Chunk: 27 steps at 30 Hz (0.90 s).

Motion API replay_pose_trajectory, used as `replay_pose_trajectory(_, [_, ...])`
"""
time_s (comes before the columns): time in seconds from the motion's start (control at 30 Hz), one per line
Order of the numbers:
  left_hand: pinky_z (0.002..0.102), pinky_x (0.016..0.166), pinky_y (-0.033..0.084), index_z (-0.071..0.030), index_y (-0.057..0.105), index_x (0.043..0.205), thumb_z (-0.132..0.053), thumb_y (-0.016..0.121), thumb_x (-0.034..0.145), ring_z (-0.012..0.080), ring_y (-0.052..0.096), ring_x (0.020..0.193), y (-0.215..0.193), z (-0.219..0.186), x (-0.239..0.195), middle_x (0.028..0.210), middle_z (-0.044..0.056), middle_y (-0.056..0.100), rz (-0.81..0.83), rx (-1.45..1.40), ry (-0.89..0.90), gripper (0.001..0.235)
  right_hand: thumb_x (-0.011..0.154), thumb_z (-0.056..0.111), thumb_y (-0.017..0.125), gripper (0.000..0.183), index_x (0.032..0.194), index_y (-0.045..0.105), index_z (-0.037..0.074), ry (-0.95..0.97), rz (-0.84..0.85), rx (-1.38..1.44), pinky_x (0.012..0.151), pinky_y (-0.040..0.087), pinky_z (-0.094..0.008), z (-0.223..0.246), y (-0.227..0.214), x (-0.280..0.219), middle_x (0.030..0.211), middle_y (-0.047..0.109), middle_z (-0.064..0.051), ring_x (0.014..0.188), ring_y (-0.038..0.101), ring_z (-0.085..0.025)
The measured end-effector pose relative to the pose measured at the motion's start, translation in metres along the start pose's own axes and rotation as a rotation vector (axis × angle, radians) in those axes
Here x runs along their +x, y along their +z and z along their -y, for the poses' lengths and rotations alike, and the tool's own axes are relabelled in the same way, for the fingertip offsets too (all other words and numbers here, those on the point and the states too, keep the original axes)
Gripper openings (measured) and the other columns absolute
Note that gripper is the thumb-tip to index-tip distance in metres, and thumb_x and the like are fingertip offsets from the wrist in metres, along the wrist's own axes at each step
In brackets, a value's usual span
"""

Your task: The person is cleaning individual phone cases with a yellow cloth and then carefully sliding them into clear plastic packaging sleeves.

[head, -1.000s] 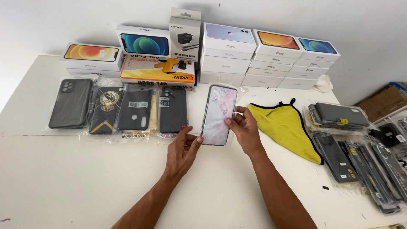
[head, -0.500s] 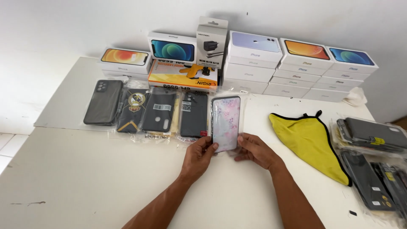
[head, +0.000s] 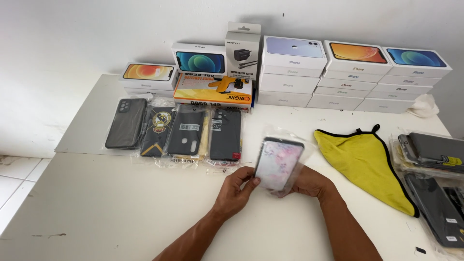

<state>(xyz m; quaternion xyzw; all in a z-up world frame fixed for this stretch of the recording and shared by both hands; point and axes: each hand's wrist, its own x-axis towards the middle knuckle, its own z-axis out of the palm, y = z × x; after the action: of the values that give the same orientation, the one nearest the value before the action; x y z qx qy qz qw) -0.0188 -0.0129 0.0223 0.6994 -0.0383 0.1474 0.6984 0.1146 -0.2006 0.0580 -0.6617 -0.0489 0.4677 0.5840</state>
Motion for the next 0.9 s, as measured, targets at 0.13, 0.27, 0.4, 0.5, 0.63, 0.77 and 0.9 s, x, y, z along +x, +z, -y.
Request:
replay_pose_trajectory(0.13, [0.034, 0.096, 0.056, -0.003, 0.07, 0.113, -0.009, 0.061, 0.099, 0.0225, 0.064, 0.117, 0.001, 0.003, 0.0, 0.125, 0.01, 0.064, 0.055, 0.016, 0.131, 0.018, 0.067, -0.022, 0.073, 0.064, 0.127, 0.066, -0.001, -0.029, 0.009, 0.01, 0.082, 0.064, -0.051, 0.001, -0.003, 0.0, 0.114, 0.076, -0.024, 0.097, 0.073, -0.037])
replay_pose_trajectory(0.27, [0.04, 0.105, 0.05, -0.005, 0.07, 0.115, -0.011, 0.061, 0.099, 0.0263, 0.059, 0.129, 0.0, 0.004, -0.002, 0.132, 0.012, 0.062, 0.072, 0.081, 0.162, 0.019, 0.071, -0.018, 0.072, 0.058, 0.127, 0.067, -0.001, -0.078, 0.02, 0.012, 0.083, 0.063, -0.049, -0.001, -0.007, -0.001, 0.114, 0.076, -0.023, 0.098, 0.073, -0.035])
replay_pose_trajectory(0.4, [0.035, 0.104, 0.053, -0.004, 0.068, 0.106, -0.014, 0.058, 0.101, 0.0212, 0.06, 0.122, 0.002, -0.009, -0.003, 0.132, 0.009, 0.058, 0.115, -0.079, 0.057, 0.015, 0.074, -0.015, 0.071, 0.053, 0.126, 0.069, -0.001, -0.126, 0.03, 0.008, 0.085, 0.062, -0.048, 0.0, -0.002, 0.0, 0.114, 0.076, -0.021, 0.099, 0.073, -0.033])
replay_pose_trajectory(0.5, [0.034, 0.092, 0.055, -0.001, 0.069, 0.108, -0.036, 0.058, 0.1, 0.0212, 0.061, 0.118, -0.001, -0.01, -0.002, 0.13, 0.011, 0.056, 0.095, -0.054, 0.005, 0.038, 0.077, -0.012, 0.07, 0.05, 0.125, 0.069, -0.001, -0.157, 0.041, 0.003, 0.086, 0.062, -0.047, -0.003, -0.001, 0.0, 0.114, 0.077, -0.02, 0.1, 0.072, -0.032])
replay_pose_trajectory(0.63, [0.033, 0.082, 0.053, -0.001, 0.067, 0.104, -0.035, 0.057, 0.102, 0.0224, 0.061, 0.113, 0.0, -0.007, -0.001, 0.124, 0.012, 0.059, 0.076, -0.042, 0.047, 0.036, 0.079, -0.01, 0.07, 0.047, 0.125, 0.07, -0.001, -0.188, 0.056, -0.006, 0.087, 0.061, -0.046, -0.003, 0.004, 0.002, 0.114, 0.077, -0.019, 0.101, 0.072, -0.03])
replay_pose_trajectory(0.77, [0.032, 0.085, 0.053, -0.003, 0.067, 0.104, -0.024, 0.056, 0.104, 0.0196, 0.06, 0.108, -0.001, -0.011, -0.001, 0.117, 0.008, 0.064, 0.014, 0.015, 0.062, 0.024, 0.083, -0.006, 0.069, 0.042, 0.124, 0.071, -0.001, -0.232, 0.069, -0.016, 0.088, 0.061, -0.044, 0.001, 0.007, 0.004, 0.113, 0.077, -0.017, 0.102, 0.072, -0.028])
replay_pose_trajectory(0.9, [0.025, 0.068, 0.042, -0.005, 0.064, 0.1, -0.029, 0.056, 0.105, 0.0071, 0.046, 0.073, -0.003, -0.017, -0.001, 0.08, -0.004, 0.054, 0.02, -0.032, -0.125, 0.026, 0.086, -0.002, 0.068, 0.038, 0.124, 0.073, 0.0, -0.273, 0.074, -0.022, 0.09, 0.06, -0.043, 0.0, 0.005, 0.003, 0.113, 0.078, -0.015, 0.103, 0.072, -0.027])
